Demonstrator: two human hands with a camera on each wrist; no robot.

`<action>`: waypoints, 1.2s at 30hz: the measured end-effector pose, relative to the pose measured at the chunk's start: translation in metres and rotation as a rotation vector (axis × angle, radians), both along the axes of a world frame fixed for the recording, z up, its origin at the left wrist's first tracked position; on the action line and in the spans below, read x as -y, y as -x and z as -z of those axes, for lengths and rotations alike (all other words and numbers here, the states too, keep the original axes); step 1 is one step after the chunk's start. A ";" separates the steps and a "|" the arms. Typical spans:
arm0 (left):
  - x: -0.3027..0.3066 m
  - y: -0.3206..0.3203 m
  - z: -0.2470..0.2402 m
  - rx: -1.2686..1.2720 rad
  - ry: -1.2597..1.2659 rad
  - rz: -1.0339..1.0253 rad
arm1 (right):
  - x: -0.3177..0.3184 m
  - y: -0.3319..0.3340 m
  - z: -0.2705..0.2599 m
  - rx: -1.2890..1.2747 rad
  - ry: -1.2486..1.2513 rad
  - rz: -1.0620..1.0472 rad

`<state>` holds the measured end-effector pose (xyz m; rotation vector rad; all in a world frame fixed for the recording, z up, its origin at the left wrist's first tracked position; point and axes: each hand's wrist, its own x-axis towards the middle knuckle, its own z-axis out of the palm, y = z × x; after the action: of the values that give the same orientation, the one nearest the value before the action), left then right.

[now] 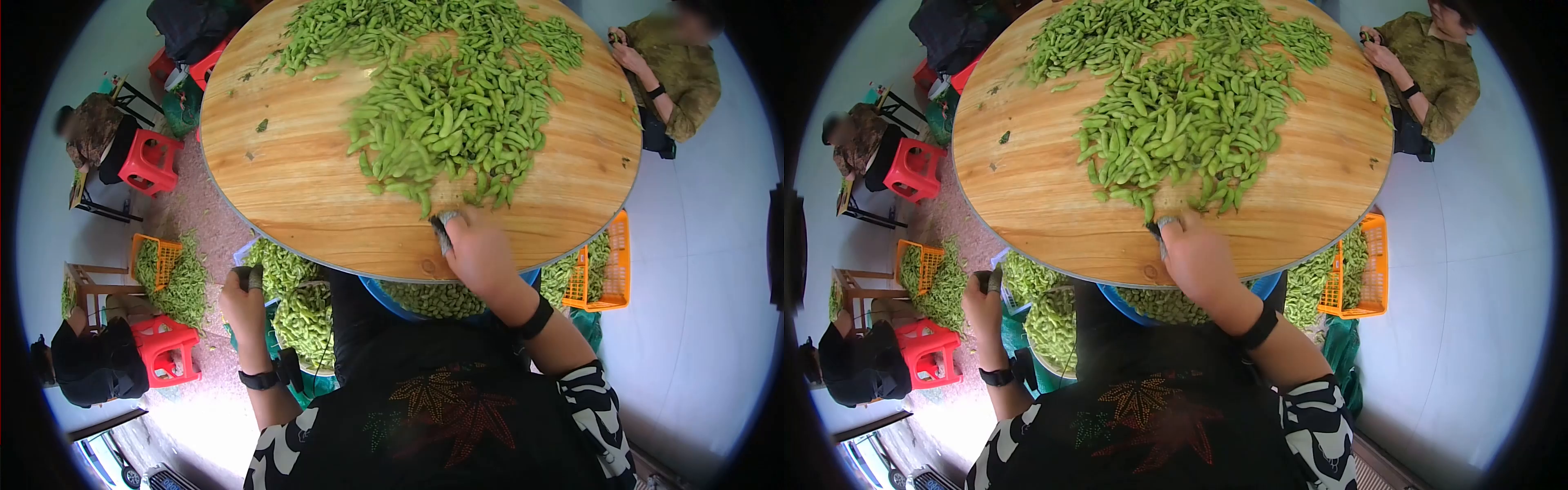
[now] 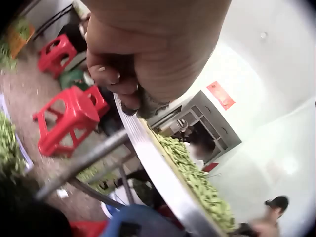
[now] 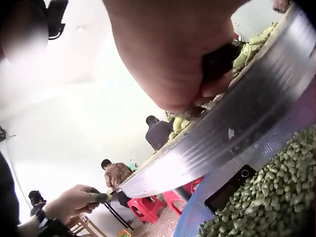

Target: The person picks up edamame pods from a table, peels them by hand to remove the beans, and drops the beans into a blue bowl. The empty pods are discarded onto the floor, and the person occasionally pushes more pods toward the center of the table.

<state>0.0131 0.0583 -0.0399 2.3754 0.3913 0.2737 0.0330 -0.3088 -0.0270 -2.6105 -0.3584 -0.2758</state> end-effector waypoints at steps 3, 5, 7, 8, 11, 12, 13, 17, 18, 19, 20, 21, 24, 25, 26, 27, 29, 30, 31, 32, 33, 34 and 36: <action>0.003 -0.008 0.004 0.083 -0.536 -0.090 | 0.000 0.028 0.002 -0.098 0.032 -0.023; 0.039 -0.021 -0.010 0.302 -0.514 -0.045 | 0.005 0.046 0.003 -0.108 0.041 -0.048; 0.079 -0.030 -0.016 0.416 -0.431 0.211 | 0.010 0.060 0.001 -0.127 0.050 -0.034; 0.101 -0.032 -0.016 0.408 -0.418 0.310 | 0.015 0.065 0.003 -0.130 0.050 -0.033; 0.165 -0.038 -0.019 0.453 -0.331 0.597 | 0.040 0.082 0.006 -0.091 0.092 0.089; 0.182 -0.041 -0.021 0.443 -0.347 0.620 | 0.055 0.088 0.004 -0.016 0.118 0.141; 0.196 -0.044 -0.022 0.433 -0.364 0.643 | 0.072 0.096 0.003 0.059 0.144 0.192; 0.223 -0.056 -0.010 0.315 -0.421 0.610 | 0.176 0.140 0.042 -0.272 0.528 0.705; 0.225 -0.060 -0.006 0.309 -0.436 0.585 | 0.196 0.152 0.045 -0.305 0.550 0.774; 0.227 -0.062 -0.004 0.303 -0.453 0.559 | 0.205 0.162 0.045 -0.337 0.570 0.840; 0.226 -0.062 -0.002 0.302 -0.454 0.558 | 0.211 0.169 0.047 -0.337 0.569 0.838; 0.223 -0.063 -0.001 0.303 -0.427 0.561 | 0.211 0.172 0.043 -0.251 0.450 0.811; 0.212 -0.057 -0.010 0.323 -0.306 0.615 | 0.185 0.167 0.028 -0.139 0.104 0.711; 0.209 -0.052 -0.015 0.339 -0.199 0.653 | 0.163 0.158 0.017 -0.104 -0.106 0.628; 0.207 -0.046 -0.020 0.338 -0.205 0.666 | 0.142 0.150 0.003 -0.197 -0.233 0.567; 0.205 -0.039 -0.025 0.349 -0.111 0.724 | 0.122 0.140 -0.008 -0.287 -0.359 0.500; 0.203 -0.026 -0.032 0.356 -0.022 0.784 | 0.094 0.119 -0.016 -0.318 -0.516 0.236; 0.204 -0.020 -0.035 0.268 0.113 0.797 | 0.082 0.107 -0.017 -0.309 -0.519 0.145; 0.205 -0.015 -0.037 0.181 0.249 0.805 | 0.071 0.095 -0.017 -0.299 -0.519 0.052; 0.205 -0.011 -0.034 0.184 0.245 0.802 | 0.060 0.083 -0.017 -0.267 -0.581 0.029; 0.204 -0.008 -0.027 0.054 0.445 0.821 | 0.050 0.071 -0.016 -0.235 -0.641 0.005; 0.203 -0.005 -0.024 -0.079 0.645 0.834 | 0.041 0.061 -0.011 -0.232 -0.643 0.002; 0.202 -0.001 -0.025 -0.132 0.693 0.835 | 0.030 0.045 0.002 -0.365 -0.917 -0.051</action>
<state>0.0140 -0.1433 -0.0154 1.6788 -0.4080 -0.3580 -0.0116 -0.3385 -0.0287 -1.6940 -0.1172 0.0599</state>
